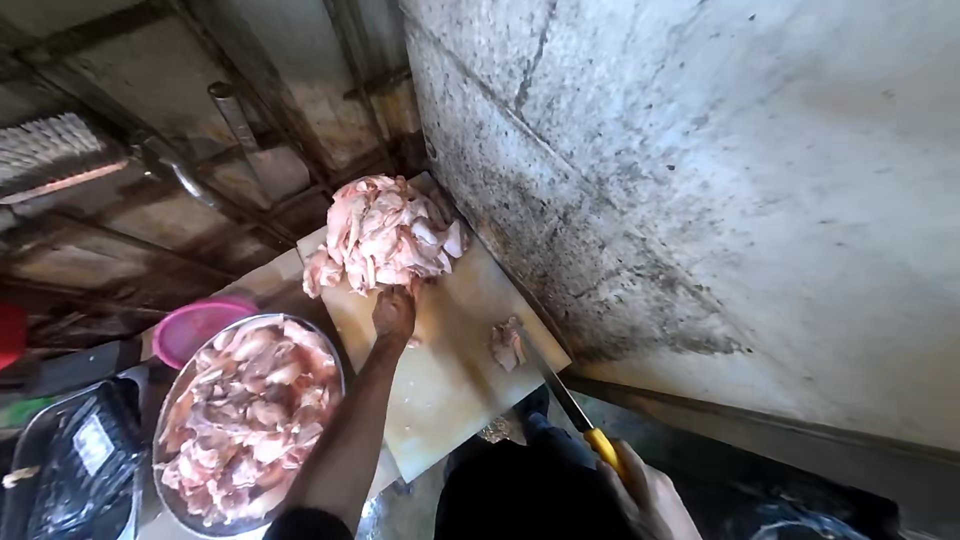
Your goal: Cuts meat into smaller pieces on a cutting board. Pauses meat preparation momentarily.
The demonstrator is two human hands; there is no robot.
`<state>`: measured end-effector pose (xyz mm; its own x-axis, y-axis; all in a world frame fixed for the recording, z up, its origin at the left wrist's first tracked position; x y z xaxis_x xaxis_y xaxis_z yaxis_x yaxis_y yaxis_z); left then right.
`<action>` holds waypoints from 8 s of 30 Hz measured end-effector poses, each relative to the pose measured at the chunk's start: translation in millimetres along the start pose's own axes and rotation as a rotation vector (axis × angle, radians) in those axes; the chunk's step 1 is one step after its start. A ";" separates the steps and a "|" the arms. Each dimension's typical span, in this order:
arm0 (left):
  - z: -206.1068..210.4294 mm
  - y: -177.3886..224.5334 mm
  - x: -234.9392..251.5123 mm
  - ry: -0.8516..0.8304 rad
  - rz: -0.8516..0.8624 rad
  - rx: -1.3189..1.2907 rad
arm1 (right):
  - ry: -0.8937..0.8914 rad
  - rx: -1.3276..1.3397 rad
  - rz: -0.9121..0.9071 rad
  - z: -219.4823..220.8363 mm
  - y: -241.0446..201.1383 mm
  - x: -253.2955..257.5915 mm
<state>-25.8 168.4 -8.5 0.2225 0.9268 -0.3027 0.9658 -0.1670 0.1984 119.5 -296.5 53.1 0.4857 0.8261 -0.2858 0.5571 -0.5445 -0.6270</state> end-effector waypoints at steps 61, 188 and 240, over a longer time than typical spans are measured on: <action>-49.0 32.2 -116.9 -0.461 0.298 -1.103 | 0.151 -0.005 -0.022 6.9 7.7 7.0; 71.5 -36.3 -177.2 -0.069 0.057 -0.488 | -0.363 -0.245 -0.069 65.5 -36.6 68.1; 51.7 -5.3 -169.5 -0.447 -0.073 0.053 | -0.585 -0.244 0.072 89.7 -44.3 86.2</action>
<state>-61.7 -5.3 -6.5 0.1778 0.7024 -0.6892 0.9840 -0.1345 0.1168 76.4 -188.2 -8.7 0.1173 0.6914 -0.7128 0.7078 -0.5617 -0.4284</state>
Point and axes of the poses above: each hand's wrist, its own x-axis towards the middle knuckle, its own z-axis out of the palm, y = z × x, the point moved 4 cm from there along x, towards the middle knuckle, and after that the axes turned 9 degrees about -z, right-handed, at the moved point
